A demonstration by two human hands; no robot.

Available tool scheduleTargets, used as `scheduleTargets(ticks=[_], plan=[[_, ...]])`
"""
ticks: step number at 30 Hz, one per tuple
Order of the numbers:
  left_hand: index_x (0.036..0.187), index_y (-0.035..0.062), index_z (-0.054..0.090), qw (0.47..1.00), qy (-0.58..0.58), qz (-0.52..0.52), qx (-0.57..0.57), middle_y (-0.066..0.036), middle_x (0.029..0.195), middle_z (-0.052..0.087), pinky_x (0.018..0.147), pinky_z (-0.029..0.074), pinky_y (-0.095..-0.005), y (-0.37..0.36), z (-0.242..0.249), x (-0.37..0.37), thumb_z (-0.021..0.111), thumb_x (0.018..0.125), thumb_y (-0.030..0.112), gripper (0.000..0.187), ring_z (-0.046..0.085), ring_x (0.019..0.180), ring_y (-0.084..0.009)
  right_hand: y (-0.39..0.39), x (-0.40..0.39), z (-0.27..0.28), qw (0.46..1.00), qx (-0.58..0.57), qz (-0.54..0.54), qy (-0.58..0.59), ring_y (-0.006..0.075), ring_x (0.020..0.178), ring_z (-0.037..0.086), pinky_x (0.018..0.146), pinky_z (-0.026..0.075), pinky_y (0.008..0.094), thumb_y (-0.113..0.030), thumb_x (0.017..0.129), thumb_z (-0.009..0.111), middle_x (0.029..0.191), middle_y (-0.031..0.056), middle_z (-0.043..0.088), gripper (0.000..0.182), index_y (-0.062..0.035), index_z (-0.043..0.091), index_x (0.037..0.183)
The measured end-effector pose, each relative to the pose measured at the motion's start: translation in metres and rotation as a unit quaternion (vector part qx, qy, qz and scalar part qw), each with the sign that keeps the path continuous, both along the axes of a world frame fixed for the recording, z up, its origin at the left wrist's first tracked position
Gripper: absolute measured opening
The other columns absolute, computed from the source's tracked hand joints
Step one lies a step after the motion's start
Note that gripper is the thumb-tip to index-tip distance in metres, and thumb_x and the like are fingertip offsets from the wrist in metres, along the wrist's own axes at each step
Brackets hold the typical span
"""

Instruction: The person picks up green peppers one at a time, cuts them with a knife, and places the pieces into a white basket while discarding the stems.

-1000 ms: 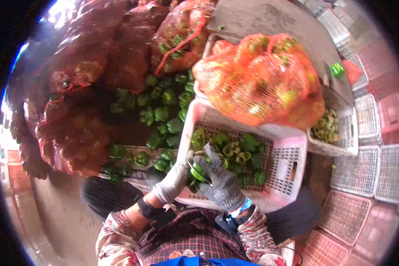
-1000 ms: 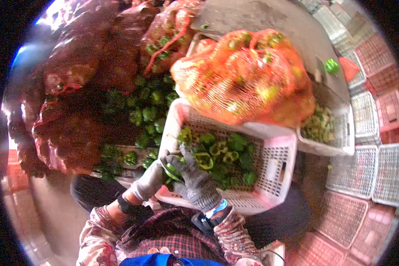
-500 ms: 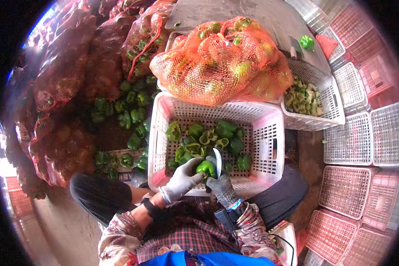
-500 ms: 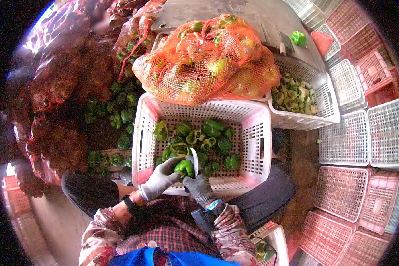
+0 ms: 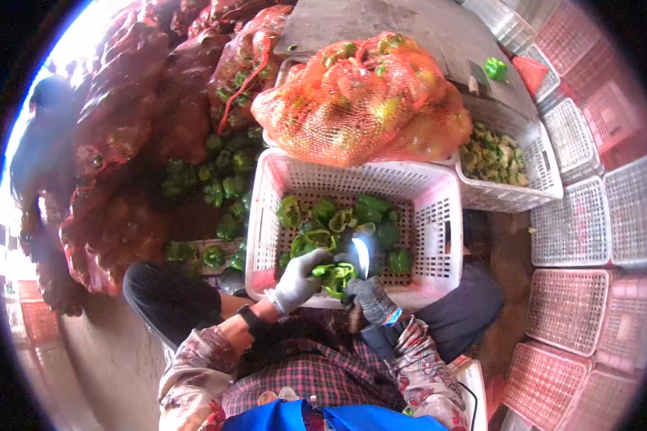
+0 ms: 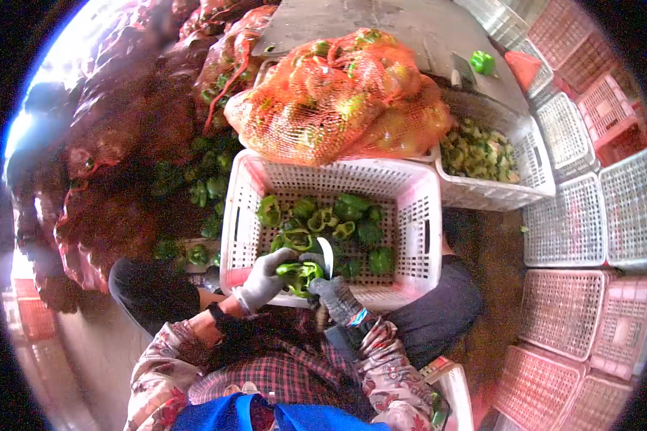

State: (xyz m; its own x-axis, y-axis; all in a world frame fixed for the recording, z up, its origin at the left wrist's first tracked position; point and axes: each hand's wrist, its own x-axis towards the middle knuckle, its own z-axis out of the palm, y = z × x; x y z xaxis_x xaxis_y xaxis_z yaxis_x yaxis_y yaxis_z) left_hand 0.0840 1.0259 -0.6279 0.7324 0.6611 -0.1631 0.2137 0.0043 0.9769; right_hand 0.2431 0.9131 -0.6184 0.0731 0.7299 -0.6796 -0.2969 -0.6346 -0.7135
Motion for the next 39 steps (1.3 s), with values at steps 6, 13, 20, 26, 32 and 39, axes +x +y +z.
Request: scheduleTargets(ticks=[6, 13, 20, 26, 32, 39], plan=[[0.103, 0.0074, 0.055, 0.77, -0.271, 0.191, -0.546, -0.005, 0.088, 0.06, 0.068, 0.052, -0.0328, 0.021, -0.057, 0.016, 0.051, 0.079, -0.003, 0.027, 0.06, 0.079, -0.0176, 0.003, 0.002, -0.014, 0.924, 0.157, -0.154, 0.312, 0.0122, 0.054, 0.052, 0.047, 0.042, 0.0243, -0.026, 0.083, 0.061, 0.069, 0.0029, 0.056, 0.03, -0.0045, 0.056, 0.103], [0.123, 0.0022, 0.051, 0.998, 0.042, -0.002, 0.038, -0.009, 0.109, 0.061, 0.088, 0.046, -0.0313, 0.029, 0.016, 0.009, 0.062, 0.085, 0.017, 0.042, 0.059, 0.099, -0.021, 0.017, 0.0, -0.008, 0.961, 0.111, -0.04, -0.25, 0.0187, 0.089, 0.058, 0.074, 0.048, 0.0314, -0.012, 0.077, 0.068, 0.104, 0.0092, 0.06, 0.059, -0.0042, 0.044, 0.13], [0.114, -0.0032, 0.058, 0.993, 0.099, -0.051, -0.035, -0.016, 0.106, 0.065, 0.084, 0.047, -0.0321, -0.001, 0.043, 0.016, 0.07, 0.079, 0.022, 0.045, 0.063, 0.096, -0.0234, 0.012, 0.004, 0.009, 0.925, 0.305, 0.014, -0.226, 0.0255, 0.112, 0.053, 0.093, 0.041, 0.0344, -0.005, 0.074, 0.063, 0.12, 0.0206, 0.053, 0.062, -0.0007, 0.04, 0.131], [0.107, 0.0054, 0.064, 0.973, 0.206, -0.086, 0.065, -0.014, 0.089, 0.068, 0.075, 0.049, -0.0333, -0.008, 0.093, 0.005, 0.069, 0.07, 0.029, 0.045, 0.066, 0.081, -0.0233, 0.004, -0.001, 0.023, 0.945, 0.263, 0.099, -0.165, 0.0184, 0.125, 0.041, 0.102, 0.034, 0.0288, 0.002, 0.076, 0.058, 0.139, 0.0122, 0.042, 0.074, -0.0054, 0.027, 0.143], [0.095, 0.002, 0.064, 0.952, 0.21, 0.108, 0.193, -0.015, 0.08, 0.065, 0.069, 0.049, -0.0358, -0.043, 0.07, 0.009, 0.067, 0.072, 0.029, 0.035, 0.064, 0.072, -0.0236, -0.008, -0.016, 0.019, 0.789, 0.287, 0.013, -0.543, 0.0406, 0.091, 0.058, 0.079, 0.048, 0.0426, -0.007, 0.071, 0.068, 0.099, 0.0228, 0.059, 0.053, -0.0106, 0.053, 0.122], [0.113, 0.0096, 0.057, 0.951, -0.176, 0.207, -0.145, -0.003, 0.095, 0.063, 0.077, 0.049, -0.0289, 0.003, 0.039, 0.006, 0.05, 0.09, 0.021, 0.026, 0.058, 0.084, -0.0114, -0.003, -0.006, 0.045, 0.857, 0.255, -0.133, -0.427, 0.0323, 0.08, 0.063, 0.071, 0.049, 0.0425, -0.019, 0.072, 0.074, 0.088, 0.0185, 0.064, 0.036, -0.001, 0.06, 0.1]])
